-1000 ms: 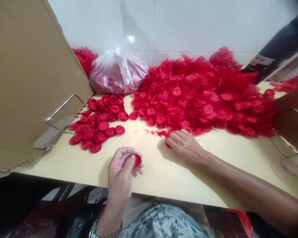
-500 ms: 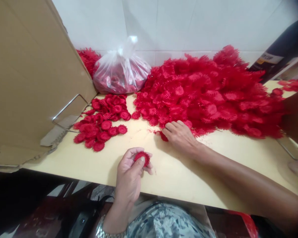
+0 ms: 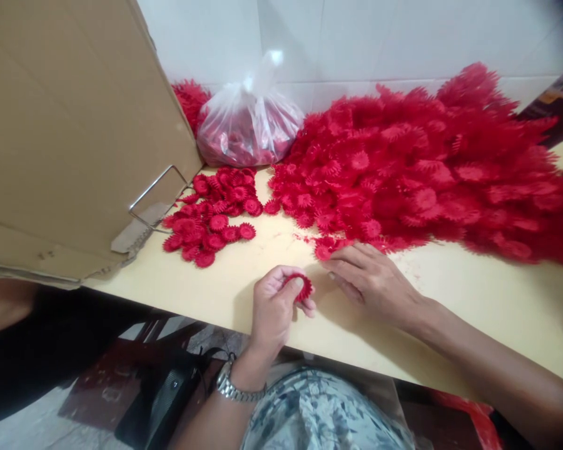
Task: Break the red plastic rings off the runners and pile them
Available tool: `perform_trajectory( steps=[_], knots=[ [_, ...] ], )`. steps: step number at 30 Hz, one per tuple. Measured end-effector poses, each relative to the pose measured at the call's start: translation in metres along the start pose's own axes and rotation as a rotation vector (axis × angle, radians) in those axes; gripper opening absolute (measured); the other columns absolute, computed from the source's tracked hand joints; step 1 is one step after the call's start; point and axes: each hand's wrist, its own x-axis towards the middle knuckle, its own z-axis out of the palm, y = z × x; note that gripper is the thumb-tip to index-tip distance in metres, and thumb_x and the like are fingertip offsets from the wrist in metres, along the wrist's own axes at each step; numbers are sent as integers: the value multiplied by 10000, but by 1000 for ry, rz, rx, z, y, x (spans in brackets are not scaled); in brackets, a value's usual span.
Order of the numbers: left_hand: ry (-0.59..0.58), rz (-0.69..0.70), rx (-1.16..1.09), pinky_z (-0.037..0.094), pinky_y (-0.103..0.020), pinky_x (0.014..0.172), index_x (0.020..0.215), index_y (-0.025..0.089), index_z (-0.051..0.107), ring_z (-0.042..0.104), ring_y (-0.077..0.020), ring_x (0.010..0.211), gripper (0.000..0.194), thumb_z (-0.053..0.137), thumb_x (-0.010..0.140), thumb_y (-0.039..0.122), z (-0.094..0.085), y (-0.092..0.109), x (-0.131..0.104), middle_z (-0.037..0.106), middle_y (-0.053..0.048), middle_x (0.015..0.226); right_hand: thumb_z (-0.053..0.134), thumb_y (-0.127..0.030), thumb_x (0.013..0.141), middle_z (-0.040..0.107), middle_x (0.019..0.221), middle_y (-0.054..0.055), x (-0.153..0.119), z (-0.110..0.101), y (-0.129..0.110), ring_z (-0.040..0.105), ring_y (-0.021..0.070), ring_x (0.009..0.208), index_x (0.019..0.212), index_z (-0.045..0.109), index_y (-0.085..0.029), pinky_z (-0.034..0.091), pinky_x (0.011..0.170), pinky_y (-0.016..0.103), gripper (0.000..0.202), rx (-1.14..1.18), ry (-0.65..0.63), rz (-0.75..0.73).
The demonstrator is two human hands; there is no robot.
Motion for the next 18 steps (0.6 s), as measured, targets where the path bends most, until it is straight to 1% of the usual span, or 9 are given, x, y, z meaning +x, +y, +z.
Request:
perform_trajectory(
  steps=[3,6,9,11,13,15,18],
  knots=[
    [-13,5,15,388,-197,299,721,146,553,490,-92,314,128,619,664,240,1,-1,0,591,27,506,448,-139,884,613,766,84,-1,-1,-6,537,166,730,863,631,-140,407,615,275,185,83,40,19],
    [-24,11,14,320,-169,265,716,156,545,412,-61,261,121,602,673,254,4,-2,0,564,46,472,447,-164,889,606,745,77,-3,-2,-12,536,158,699,842,627,-144,415,607,269,187,200,48,73],
    [-24,13,1,261,-140,258,722,167,535,343,-31,247,129,605,691,271,9,-2,-1,522,71,450,452,-210,899,608,722,57,-4,-5,-18,542,139,661,852,631,-146,425,601,252,195,372,26,184],
    [-46,9,15,238,-133,254,723,172,532,333,-24,251,150,606,719,303,13,-3,-3,499,80,458,476,-249,895,613,712,37,-3,-8,-23,552,126,650,840,631,-157,432,601,241,189,502,-12,273],
    [-85,30,75,249,-136,259,738,173,545,349,-26,268,179,597,758,343,17,-5,-5,500,75,485,510,-270,876,611,705,23,-4,-12,-26,558,121,651,809,626,-163,434,603,237,171,583,-30,350],
    [-130,79,149,304,-147,287,788,172,574,397,-36,312,202,566,800,373,22,-7,-8,537,53,543,543,-258,847,605,698,16,-6,-15,-29,549,117,633,785,614,-161,426,586,234,135,610,-9,437],
    [-200,130,232,405,-182,361,931,177,595,477,-63,389,247,521,835,392,29,-10,-12,599,14,656,510,-163,830,603,623,-14,-13,-20,-33,534,100,569,796,578,-163,413,550,216,76,708,35,572]
  ],
)
